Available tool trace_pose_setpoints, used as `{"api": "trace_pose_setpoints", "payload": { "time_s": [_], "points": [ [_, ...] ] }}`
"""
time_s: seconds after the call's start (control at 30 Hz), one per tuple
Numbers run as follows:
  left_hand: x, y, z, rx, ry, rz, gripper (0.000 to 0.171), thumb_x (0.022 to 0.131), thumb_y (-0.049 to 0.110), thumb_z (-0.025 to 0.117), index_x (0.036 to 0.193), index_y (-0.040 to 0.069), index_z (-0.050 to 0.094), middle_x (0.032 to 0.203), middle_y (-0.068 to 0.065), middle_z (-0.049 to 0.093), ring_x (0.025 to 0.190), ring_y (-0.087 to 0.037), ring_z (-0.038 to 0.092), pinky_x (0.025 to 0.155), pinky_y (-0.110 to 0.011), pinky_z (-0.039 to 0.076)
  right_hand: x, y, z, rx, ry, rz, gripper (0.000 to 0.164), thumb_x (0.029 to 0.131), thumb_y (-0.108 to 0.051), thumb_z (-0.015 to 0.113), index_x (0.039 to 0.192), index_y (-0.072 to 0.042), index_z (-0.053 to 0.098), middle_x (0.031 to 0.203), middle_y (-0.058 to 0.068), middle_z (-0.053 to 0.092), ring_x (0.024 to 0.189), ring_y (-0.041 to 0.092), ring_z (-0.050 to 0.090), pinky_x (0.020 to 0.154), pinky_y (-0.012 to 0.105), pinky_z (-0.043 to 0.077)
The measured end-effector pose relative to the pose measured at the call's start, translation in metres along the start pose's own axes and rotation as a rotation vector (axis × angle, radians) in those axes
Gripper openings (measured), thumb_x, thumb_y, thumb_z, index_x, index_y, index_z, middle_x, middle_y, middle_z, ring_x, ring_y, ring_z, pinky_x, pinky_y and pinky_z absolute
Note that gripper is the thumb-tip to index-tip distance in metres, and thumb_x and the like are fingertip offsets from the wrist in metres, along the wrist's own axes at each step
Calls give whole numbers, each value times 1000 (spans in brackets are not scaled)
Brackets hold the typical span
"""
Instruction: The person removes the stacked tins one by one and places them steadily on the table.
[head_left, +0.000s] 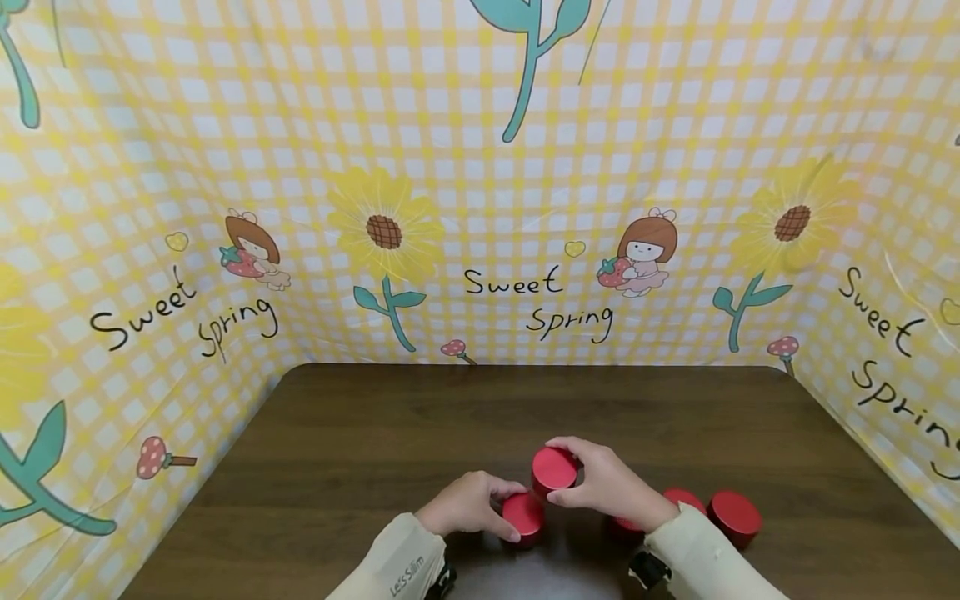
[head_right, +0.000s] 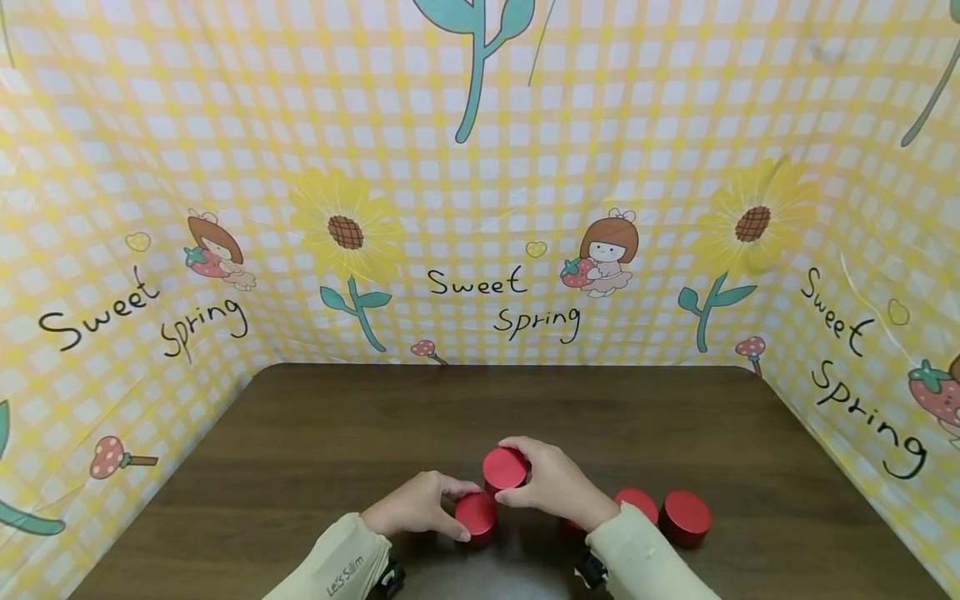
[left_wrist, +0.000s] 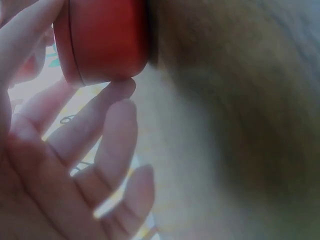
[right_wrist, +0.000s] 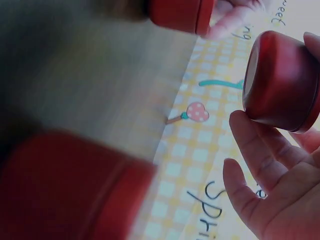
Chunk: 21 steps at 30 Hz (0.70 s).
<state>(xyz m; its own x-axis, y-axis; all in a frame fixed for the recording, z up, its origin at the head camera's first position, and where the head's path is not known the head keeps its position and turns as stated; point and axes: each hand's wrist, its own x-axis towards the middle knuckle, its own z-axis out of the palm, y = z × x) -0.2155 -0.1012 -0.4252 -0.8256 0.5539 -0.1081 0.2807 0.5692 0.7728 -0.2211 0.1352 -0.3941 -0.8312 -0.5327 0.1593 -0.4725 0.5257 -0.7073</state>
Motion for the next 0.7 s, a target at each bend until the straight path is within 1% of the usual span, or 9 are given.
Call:
{"api": "trace_pose_setpoints", "payload": {
  "time_s": [0.1,0.2,0.37,0.53,0.7],
  "points": [
    [0,-1,1,-8,5,-5,50,71,13,85,118,6,69,90,4,72,75,-4,61,68,-22,47,-3,1,-7,-10,22,5,61,77,-23,80,126,2,55,108,7,62,87,16,57,72,27,50],
    [0,-1,1,-9,6,-7,50,71,12,85,118,5,69,92,3,72,76,-4,61,69,-23,47,-4,3,-12,-24,29,24,61,77,-23,80,127,1,55,108,6,62,87,16,57,72,28,50],
    [2,-2,1,21,3,-17,52,70,15,86,119,7,68,98,3,72,79,-4,60,71,-24,47,-4,5,-17,-56,30,36,61,76,-25,80,127,-1,55,109,4,62,89,17,57,74,29,50],
    [2,-2,1,13,9,-37,51,70,13,86,117,9,70,98,3,72,80,-5,60,72,-25,47,-8,8,-21,-89,53,30,61,76,-25,81,126,1,56,110,7,62,90,18,57,73,29,50],
    [0,-2,0,16,19,-32,50,68,13,87,115,9,71,96,3,72,79,-3,61,73,-24,47,-14,12,-27,-89,74,75,62,75,-24,82,125,2,56,111,9,61,91,21,57,71,29,51]
  ]
}}
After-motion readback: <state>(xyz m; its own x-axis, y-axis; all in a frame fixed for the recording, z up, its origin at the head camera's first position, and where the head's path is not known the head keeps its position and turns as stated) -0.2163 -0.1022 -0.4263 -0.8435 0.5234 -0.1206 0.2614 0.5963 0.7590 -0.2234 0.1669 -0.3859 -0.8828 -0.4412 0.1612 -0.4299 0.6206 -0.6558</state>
